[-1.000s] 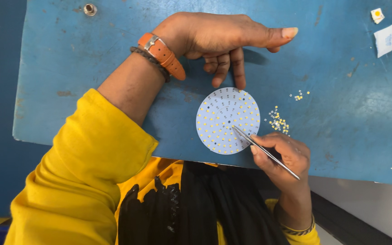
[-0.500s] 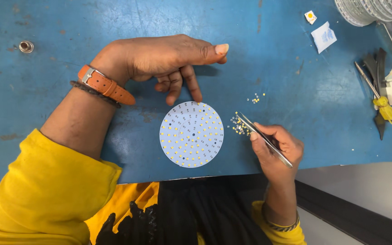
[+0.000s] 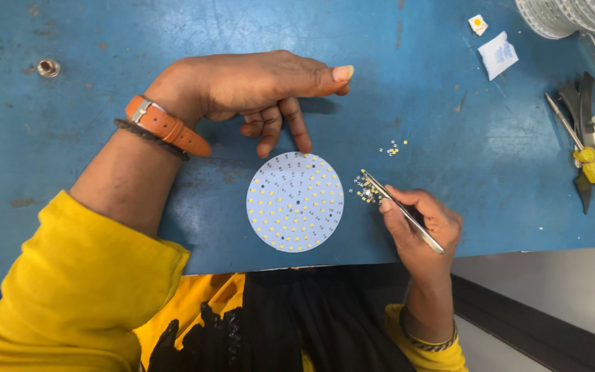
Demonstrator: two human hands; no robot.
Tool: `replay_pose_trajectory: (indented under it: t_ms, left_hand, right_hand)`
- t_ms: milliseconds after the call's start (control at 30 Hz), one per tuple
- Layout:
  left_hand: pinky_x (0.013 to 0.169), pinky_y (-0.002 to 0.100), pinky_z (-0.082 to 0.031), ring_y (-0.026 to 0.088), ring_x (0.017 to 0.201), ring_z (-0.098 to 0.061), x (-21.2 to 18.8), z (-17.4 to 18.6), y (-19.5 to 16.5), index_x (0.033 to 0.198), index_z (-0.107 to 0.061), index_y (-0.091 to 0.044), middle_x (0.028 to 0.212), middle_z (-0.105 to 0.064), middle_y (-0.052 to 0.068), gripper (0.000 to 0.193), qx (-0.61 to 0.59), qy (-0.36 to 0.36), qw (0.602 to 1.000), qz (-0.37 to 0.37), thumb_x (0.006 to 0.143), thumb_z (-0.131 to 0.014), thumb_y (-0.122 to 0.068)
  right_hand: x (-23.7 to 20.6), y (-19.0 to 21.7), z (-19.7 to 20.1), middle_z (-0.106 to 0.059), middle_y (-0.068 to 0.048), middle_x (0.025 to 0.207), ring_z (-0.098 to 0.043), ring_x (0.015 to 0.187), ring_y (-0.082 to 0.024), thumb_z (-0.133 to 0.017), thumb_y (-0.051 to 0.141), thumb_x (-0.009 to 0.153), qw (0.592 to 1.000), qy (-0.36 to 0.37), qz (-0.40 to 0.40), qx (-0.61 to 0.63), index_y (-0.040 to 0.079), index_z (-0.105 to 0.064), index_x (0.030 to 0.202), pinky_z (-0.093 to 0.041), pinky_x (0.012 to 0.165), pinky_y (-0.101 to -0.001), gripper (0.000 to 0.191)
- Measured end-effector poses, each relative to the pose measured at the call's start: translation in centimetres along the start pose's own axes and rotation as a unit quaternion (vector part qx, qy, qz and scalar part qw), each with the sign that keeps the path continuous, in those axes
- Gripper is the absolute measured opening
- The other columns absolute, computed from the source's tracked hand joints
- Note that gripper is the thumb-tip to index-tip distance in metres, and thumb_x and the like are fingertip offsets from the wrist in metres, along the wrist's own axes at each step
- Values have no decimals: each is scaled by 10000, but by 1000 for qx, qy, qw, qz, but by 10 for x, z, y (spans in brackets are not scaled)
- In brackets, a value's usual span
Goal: The person uses tweezers to pick up small yellow LED components from a blue work surface and places them into designated spots on a circular LED board. The person repeatedly picks and places LEDs across the board's surface.
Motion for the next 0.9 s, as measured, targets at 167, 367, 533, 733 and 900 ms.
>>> replay_pose_trajectory:
  t_ms: [167,367,533,733,900]
  left_hand:
    - [307,211,-420,168,417,-691,2,1,3,1485,-437,-7,891,-775,284,1106,8,20,1000,-17,759,-463,-841]
    - [269,207,-396,198,385,-711,7,2,6,1447,-439,40,924,-753,320,1132,23,1,999,-48,748,-457,-849]
    - [262,201,-400,195,395,-727,7,3,6,1435,-436,74,969,-773,329,1145,20,2,997,-71,770,-468,-857]
    - [271,204,-403,185,387,-700,6,3,7,1453,-431,34,941,-756,314,1121,20,6,999,-47,755,-464,-842]
    - [319,209,-436,161,424,-688,3,3,7,1487,-473,-40,964,-787,269,1019,-2,24,999,-32,812,-475,-802]
  right_hand:
    - [-11,7,-6,-728,-55,829,-642,672,-65,-756,64,907,995,71,34,53,-23,-719,1020,-495,622,-205,147]
    - [-13,19,-19,-734,-102,845,-689,693,-145,-803,102,847,980,142,134,37,-14,-720,973,-508,622,-248,190]
    - [-11,28,-24,-722,-83,787,-674,646,-142,-812,128,844,979,144,144,18,-10,-735,965,-480,578,-248,200]
    - [-11,28,-24,-715,-81,783,-671,644,-144,-811,137,844,978,158,138,17,-13,-746,1000,-483,584,-245,226]
    - [-14,11,-2,-718,-74,833,-632,670,-94,-795,112,880,995,77,52,29,-22,-741,1024,-471,612,-215,204]
Point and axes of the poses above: each hand's wrist, its own x-axis towards the middle knuckle, its own z-axis out of the back of the hand, y = z × x, the point moved 4 cm from there along x, towards the middle knuckle
